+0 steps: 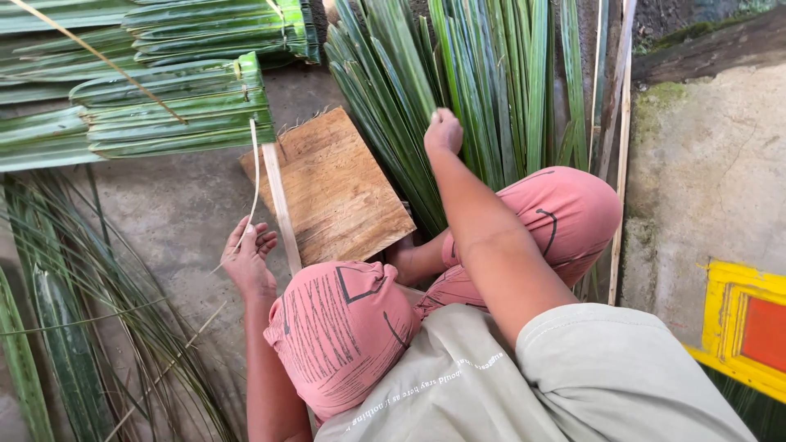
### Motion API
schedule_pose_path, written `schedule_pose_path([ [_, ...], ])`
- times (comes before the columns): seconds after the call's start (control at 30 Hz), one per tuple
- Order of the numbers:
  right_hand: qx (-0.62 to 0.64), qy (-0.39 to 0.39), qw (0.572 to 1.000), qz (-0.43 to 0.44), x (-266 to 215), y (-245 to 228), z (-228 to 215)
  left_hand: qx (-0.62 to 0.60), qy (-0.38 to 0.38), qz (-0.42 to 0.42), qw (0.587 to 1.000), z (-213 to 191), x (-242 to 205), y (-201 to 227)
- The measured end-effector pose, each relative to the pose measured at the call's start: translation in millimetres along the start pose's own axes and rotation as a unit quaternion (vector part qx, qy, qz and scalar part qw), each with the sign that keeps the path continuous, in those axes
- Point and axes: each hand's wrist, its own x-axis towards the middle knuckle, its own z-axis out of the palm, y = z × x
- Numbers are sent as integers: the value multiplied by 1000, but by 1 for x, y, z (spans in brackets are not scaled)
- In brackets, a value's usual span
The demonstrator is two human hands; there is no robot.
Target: Weaving palm leaves by folding them over a wooden board and securing them with thin wooden pins
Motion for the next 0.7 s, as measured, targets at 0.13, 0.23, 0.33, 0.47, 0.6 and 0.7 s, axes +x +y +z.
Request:
schedule_pose_path([
  [0.13,130,1,969,-210,-1,-74,-70,-3,10,7,1000,1,-7,8],
  [0.23,113,-54,931,-344,24,-119,-120,-27,9,-38,999,5,-14,14],
  [0.33,34,-208,831,-515,9,-159,-193,-5,37,-32,999,-10,-8,1],
  [0.47,-260,-373,832,-317,-46,-213,-276,-52,-1,-26,998,-26,3,-21],
  [0.6,-378,-461,756,-271,-56,-204,-253,-47,-2,-28,998,-25,6,-30],
  [0.7,-392,-535,681,-310,-89,-194,-185,-83,13,-9,996,-29,23,-50],
])
